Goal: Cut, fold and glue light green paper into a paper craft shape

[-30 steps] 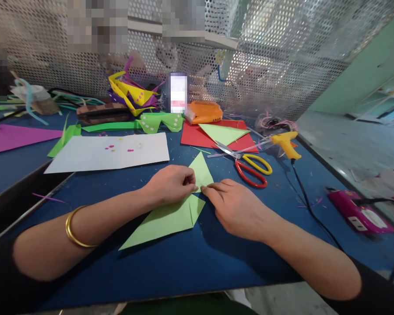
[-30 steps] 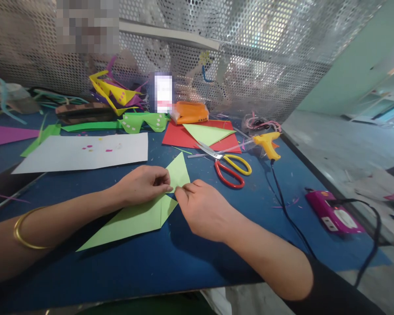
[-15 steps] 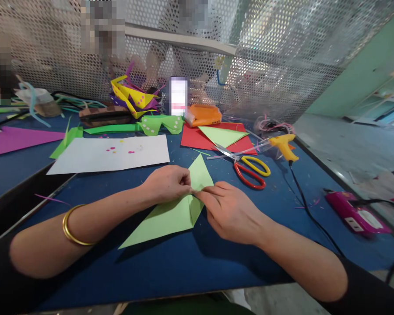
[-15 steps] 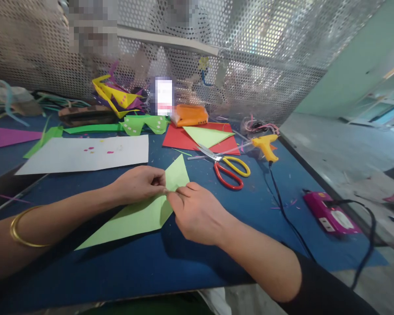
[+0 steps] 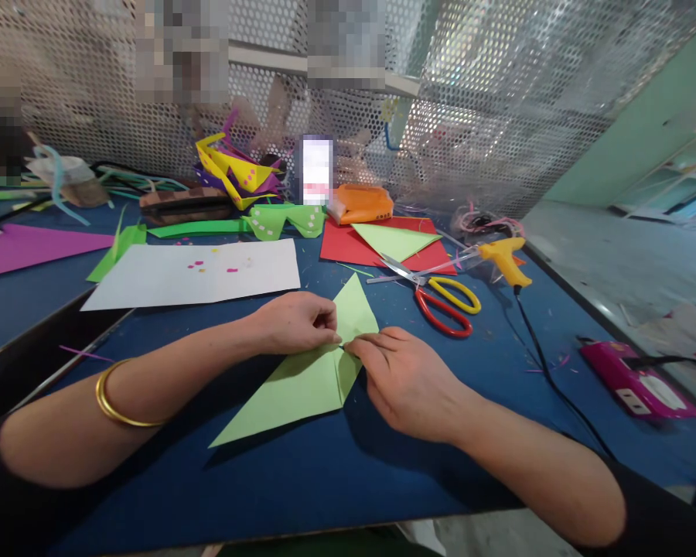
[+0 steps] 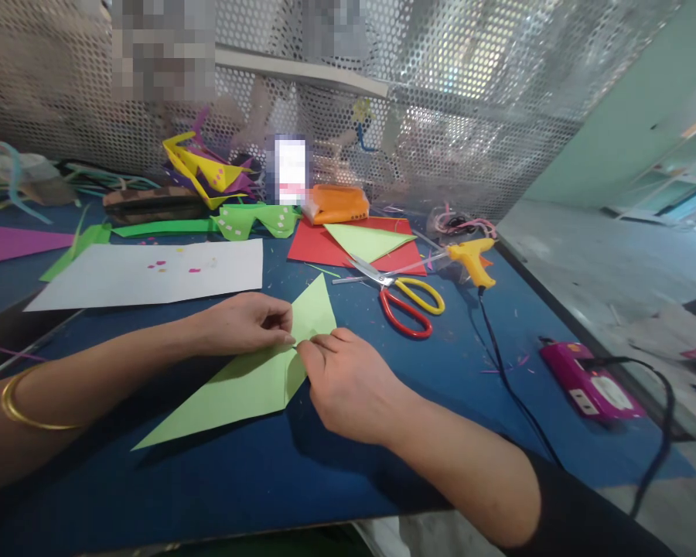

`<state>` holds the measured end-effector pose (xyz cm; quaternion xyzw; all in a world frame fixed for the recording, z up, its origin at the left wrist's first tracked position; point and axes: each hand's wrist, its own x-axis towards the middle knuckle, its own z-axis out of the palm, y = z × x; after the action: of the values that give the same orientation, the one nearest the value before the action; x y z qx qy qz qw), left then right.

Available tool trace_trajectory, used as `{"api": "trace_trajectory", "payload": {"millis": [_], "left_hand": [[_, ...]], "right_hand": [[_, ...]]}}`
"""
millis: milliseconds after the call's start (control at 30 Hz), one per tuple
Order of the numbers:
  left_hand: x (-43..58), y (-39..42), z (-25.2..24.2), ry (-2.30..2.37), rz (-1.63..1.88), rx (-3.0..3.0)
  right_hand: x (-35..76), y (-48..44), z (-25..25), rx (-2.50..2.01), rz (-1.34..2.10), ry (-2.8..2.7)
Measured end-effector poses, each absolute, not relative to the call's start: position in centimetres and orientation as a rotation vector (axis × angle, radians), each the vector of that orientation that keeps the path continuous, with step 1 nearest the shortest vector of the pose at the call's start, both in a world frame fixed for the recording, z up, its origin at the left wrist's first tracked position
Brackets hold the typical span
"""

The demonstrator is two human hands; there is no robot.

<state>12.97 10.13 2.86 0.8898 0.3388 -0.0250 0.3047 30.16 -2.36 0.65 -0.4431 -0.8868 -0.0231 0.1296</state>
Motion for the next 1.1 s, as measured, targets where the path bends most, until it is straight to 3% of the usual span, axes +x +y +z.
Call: {"api": "trace_trajectory", "payload": {"millis": [367,700,800,933,1100], "left_hand": [[13.1,9.8,2.8,1.016,-0.021,2.365],[12.5,9.7,2.7,0.95,0.042,2.431],[12.2,8.2,3.2,0.825,0.089,2.729],[12.2,4.8,3.6,0.783,-0.254,3.123],[12.7,3.0,3.3,0.814,-0.38,3.213]], "right_hand": [[30.4,-2.2,0.7,-1.371,0.087,-2.552],[29.4,-2.3,-0.2,-1.236,-0.369,-2.73],[29.6,-2.2,0.1,-1.291,-0.275,-2.711],[30.2,-2.0,0.6,-1.339,-0.033,-2.652],[30.5,-2.0,0.8,-1.375,0.05,-2.607]]}}
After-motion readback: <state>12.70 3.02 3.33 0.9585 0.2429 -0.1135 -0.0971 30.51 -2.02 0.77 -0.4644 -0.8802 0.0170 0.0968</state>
